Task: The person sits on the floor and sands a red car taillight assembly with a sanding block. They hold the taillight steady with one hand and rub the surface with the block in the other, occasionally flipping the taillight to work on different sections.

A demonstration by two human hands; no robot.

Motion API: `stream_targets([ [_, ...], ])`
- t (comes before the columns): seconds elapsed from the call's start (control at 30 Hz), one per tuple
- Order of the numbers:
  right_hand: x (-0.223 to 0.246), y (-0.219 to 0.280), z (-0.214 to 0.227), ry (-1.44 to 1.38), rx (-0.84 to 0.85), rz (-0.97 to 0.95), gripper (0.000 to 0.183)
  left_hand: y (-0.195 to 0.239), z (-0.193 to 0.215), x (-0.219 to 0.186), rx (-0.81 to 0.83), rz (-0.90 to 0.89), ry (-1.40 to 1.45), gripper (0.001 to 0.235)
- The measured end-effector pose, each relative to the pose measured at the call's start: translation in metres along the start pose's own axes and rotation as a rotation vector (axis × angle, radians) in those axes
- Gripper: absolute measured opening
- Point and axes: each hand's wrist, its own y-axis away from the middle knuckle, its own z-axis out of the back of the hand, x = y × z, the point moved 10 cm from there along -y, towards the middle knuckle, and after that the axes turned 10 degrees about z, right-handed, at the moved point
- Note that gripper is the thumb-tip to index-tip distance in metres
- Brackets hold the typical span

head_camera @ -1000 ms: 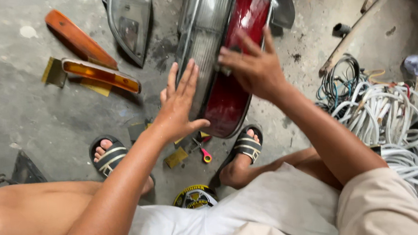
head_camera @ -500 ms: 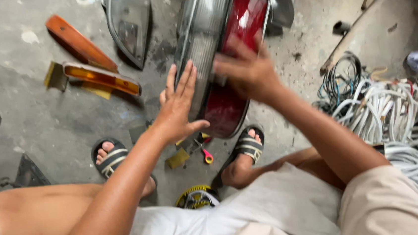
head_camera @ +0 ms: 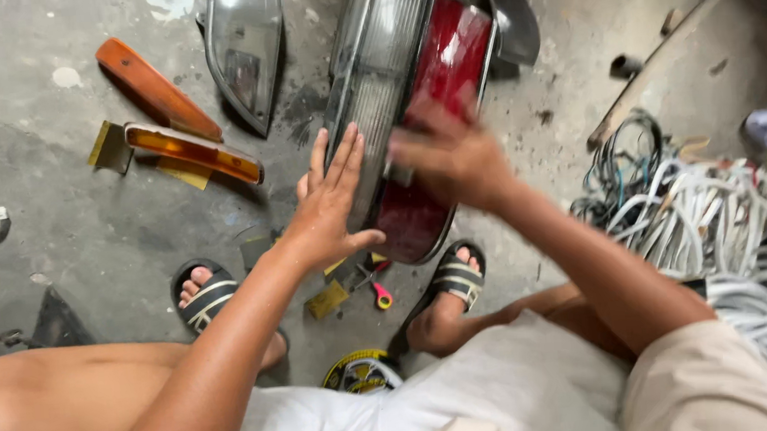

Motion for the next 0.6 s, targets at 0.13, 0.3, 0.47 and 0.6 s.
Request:
stream_targets([
  [0.13, 0.016, 0.0, 0.003, -0.039, 0.031, -0.048, 0.032, 0.001, 0.007, -0.004, -0.002, 0.004, -0.012, 0.139],
  [0.3, -0.036, 0.013, -0.009, -0.004, 0.144, -0.096, 0.04, 0.001, 0.004, -0.001, 0.0, 0.002, -0.03, 0.137],
  [0.47, 0.02, 0.002, -0.012, -0.082, 0.053, 0.017, 0.047, -0.001, 0.01, -0.004, 0.0, 0.006, -0.018, 0.135],
  [0.6, -0.023, -0.003, -0.002, -0.19, 0.326, -0.172, 0.034, 0.0, -0.004, 0.002, -0.008, -0.021, -0.114, 0.134],
])
